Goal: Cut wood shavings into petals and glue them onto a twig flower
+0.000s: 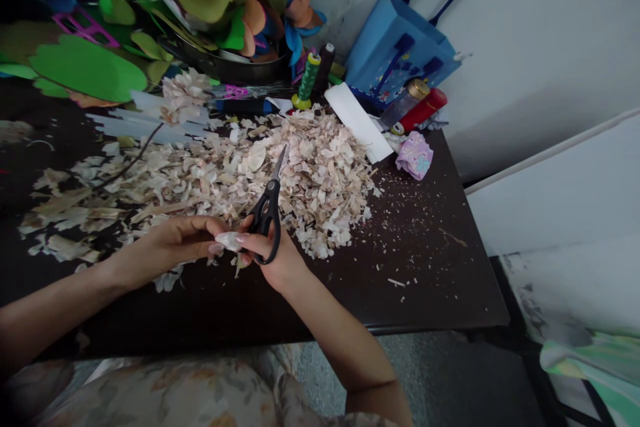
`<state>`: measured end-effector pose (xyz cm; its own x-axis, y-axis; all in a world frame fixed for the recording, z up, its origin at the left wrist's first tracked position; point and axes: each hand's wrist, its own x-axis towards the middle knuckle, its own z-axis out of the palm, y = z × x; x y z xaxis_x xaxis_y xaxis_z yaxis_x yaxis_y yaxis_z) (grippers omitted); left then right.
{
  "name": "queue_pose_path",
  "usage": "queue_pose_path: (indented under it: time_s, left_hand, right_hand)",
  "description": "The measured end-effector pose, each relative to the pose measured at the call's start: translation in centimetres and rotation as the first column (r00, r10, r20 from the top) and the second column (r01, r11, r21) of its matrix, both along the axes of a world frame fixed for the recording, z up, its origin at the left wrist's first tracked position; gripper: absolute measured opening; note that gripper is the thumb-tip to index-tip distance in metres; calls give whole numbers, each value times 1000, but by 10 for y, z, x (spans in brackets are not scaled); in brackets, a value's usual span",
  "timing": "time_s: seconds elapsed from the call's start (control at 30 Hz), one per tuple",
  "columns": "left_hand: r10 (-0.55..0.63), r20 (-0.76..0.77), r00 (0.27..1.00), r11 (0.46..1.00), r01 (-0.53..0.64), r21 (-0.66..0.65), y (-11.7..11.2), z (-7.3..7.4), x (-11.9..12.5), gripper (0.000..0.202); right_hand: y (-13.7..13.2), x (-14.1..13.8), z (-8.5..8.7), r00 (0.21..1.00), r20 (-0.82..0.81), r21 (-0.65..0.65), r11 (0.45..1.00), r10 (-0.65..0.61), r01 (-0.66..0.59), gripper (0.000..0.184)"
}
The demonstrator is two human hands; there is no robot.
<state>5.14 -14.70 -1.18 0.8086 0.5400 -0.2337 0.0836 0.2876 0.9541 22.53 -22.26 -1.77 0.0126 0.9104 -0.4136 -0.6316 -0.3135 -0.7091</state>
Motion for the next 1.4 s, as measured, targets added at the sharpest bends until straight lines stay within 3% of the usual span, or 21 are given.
queue_pose_path:
  time_s: [0.17,0.33,0.57,0.7,1.03,1.27,1.4]
  left_hand:
    - [-8,-13,1000,999,9,46,1,-3,-1,12]
    - [-44,-11,999,999,44,5,1,-1,0,17]
    - [-101,-77,992,976,83,-203,0,7,-2,25]
    - [-74,-46,996,949,56,-310,-2,4,-1,23]
    - [3,20,1000,955,3,-297,-1,0,0,20]
    - [-94,-20,995,908,78,-411,-3,8,1,25]
    - [-54,-53,997,912,27,-408,-3,11,2,32]
  right_hand:
    - [0,1,0,1000,3,17,1000,-5,5,28]
    - [-1,1,-3,995,92,142,989,-48,35,27]
    - [-4,2,2,962,257,199,979,-96,44,28]
    - [-6,1,5,943,318,187,982,-97,38,31]
    - [-8,3,2,944,328,184,983,-36,-27,28]
    - [-8,1,6,954,290,210,978,-80,19,27]
    - [-7,1,8,947,308,212,977,-87,21,28]
